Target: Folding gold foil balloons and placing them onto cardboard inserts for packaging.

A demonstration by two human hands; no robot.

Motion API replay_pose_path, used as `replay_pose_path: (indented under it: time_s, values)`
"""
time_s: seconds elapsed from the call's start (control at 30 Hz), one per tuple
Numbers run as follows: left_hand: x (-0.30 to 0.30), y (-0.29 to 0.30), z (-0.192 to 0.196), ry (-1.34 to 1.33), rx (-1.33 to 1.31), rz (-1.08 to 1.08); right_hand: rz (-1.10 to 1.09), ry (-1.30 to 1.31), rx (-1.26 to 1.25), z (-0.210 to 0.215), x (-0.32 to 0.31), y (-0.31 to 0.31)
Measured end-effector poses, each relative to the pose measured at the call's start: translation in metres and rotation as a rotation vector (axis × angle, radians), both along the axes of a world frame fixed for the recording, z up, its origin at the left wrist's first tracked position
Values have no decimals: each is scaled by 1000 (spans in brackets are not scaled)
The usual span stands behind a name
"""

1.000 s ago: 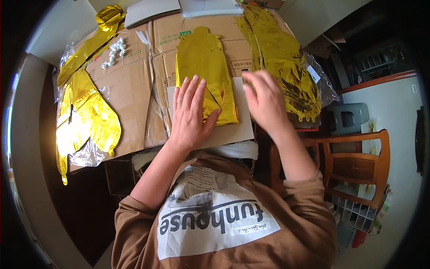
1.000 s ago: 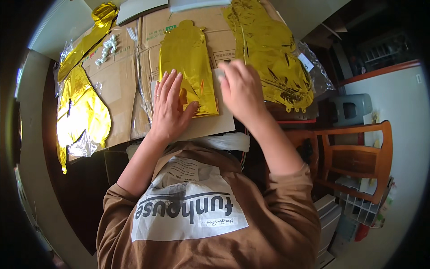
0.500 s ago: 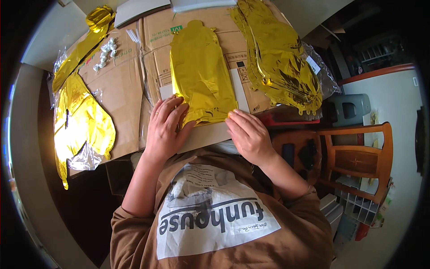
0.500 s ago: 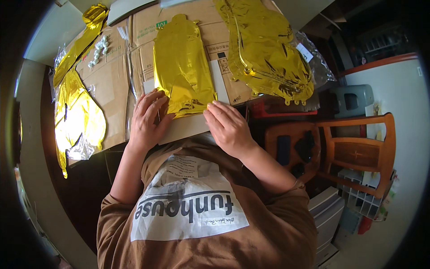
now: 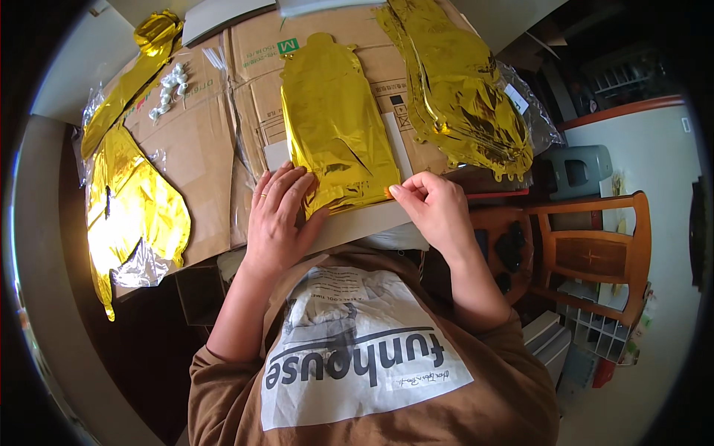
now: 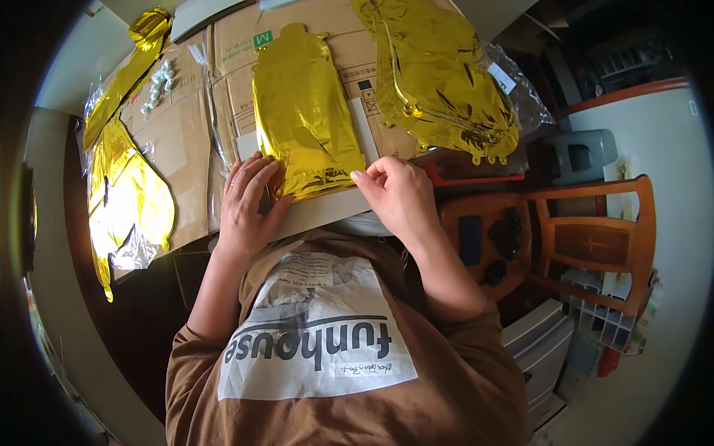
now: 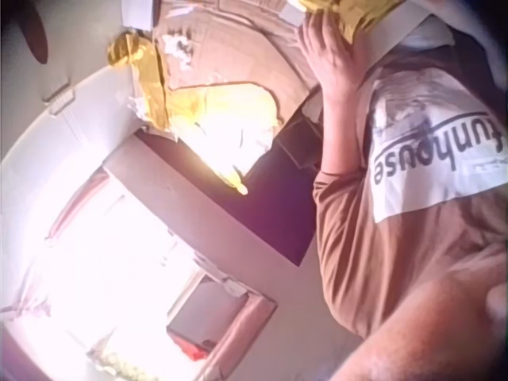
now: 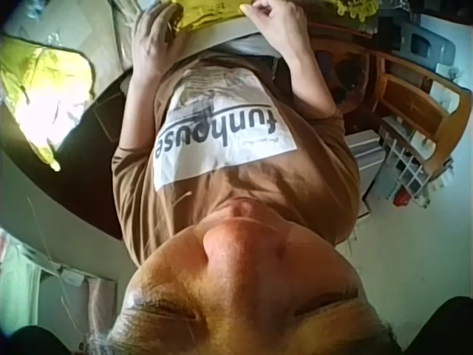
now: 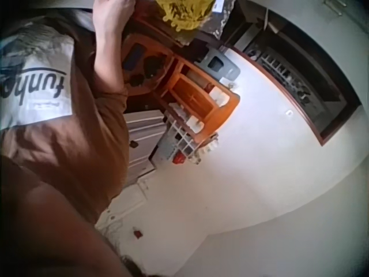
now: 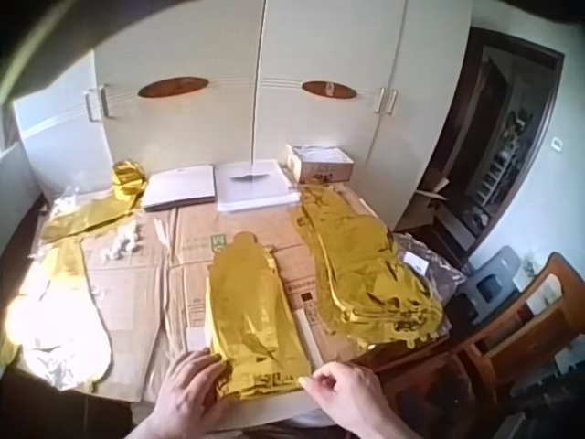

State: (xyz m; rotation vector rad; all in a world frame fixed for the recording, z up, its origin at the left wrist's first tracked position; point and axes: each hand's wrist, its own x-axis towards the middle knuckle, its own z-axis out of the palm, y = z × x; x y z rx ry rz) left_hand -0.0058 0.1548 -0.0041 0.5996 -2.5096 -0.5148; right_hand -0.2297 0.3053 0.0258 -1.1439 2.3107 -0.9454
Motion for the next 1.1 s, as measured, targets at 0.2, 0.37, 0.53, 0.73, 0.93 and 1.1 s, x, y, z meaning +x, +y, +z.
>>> replay_pose_path:
  time_s: [0.2,0.37,0.53,0.73,0.93,1.1]
  values:
    - [0,0,-4,52,29,23,-32,-82,9,-2,1,-10]
    - [1,1,-4,51,23,49,-63,-56,17,-7,4,-12]
    - [0,2,-5,66,34,55,-62,-60,100,-5,-2,-12]
    - [-1,2,-3,55,23,54,-7,-103,74,-3,-36,-38]
    - [0,1,-5,-5,-41,68,188,25,307,16,-49,-89]
    - [-1,2,-3,-19,-33,73,305,133,432,28,-42,-99]
